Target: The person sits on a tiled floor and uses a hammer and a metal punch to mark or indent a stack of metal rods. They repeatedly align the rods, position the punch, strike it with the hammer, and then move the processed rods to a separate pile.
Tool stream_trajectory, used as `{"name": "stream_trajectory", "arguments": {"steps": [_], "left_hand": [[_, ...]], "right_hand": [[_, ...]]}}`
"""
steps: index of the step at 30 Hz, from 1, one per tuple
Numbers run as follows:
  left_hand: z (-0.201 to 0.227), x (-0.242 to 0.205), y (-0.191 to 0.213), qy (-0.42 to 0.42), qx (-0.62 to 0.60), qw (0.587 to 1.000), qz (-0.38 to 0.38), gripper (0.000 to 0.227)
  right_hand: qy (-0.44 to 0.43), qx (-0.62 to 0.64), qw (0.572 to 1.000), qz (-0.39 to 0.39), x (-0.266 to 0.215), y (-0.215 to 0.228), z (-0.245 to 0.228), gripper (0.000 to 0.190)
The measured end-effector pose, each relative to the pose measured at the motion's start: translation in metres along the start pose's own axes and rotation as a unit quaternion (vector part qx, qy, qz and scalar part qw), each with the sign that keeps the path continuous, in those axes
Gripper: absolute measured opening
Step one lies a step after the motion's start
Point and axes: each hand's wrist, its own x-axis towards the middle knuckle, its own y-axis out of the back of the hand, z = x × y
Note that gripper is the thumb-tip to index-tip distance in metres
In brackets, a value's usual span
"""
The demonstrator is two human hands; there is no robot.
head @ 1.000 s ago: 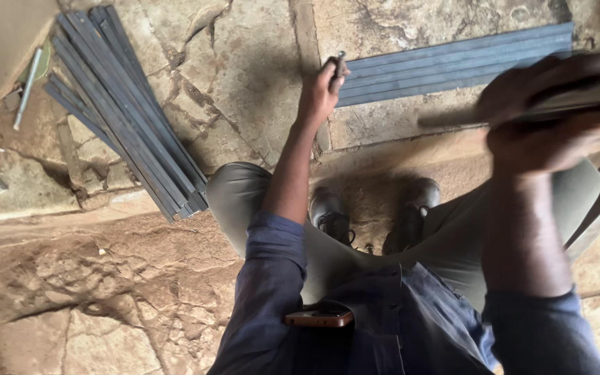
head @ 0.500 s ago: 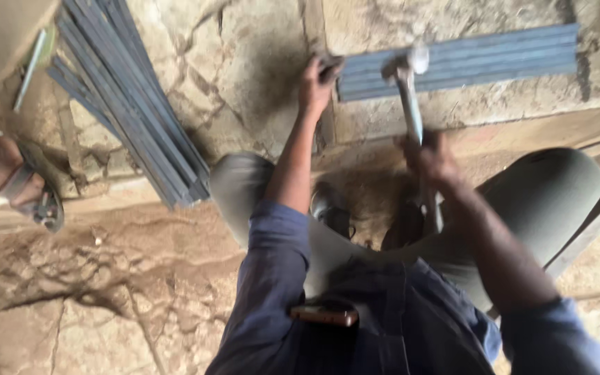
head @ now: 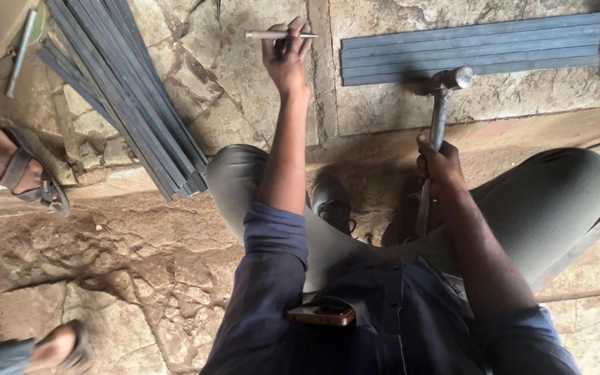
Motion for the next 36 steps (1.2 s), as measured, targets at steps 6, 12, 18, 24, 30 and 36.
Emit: {"name": "stream_trajectory", "arguments": {"steps": [6,12,18,24,30,36], "left_hand": [[-0.001,-0.007,-0.008,0.089,0.079,0.989,-0.083,0.012],[-0.032,-0.013,0.000,0.118,0.196,0.957,-0.175,0.021],[-0.054,-0.014,0.011,0.132,0.250,0.942,-0.180,0.024],[-0.055,-0.016,0.012,0.157,0.272,0.933,-0.174,0.034],[-0.051,-0.016,0.010,0.160,0.269,0.934,-0.171,0.035],[-0.050,-0.016,0.010,0.158,0.283,0.929,-0.181,0.034]], "right_hand": [[0.033,0.002,0.999,0.005,0.002,-0.009,0.011,0.032],[0.041,-0.007,0.999,0.007,0.010,-0.008,0.021,0.030],[0.064,0.028,0.998,-0.006,0.016,-0.009,0.030,0.029],[0.051,0.042,0.998,-0.014,0.016,-0.009,0.029,0.029],[0.023,0.000,1.000,-0.008,0.003,-0.011,0.016,0.030],[0.041,0.021,0.999,-0.025,0.002,-0.011,0.016,0.031]]}}
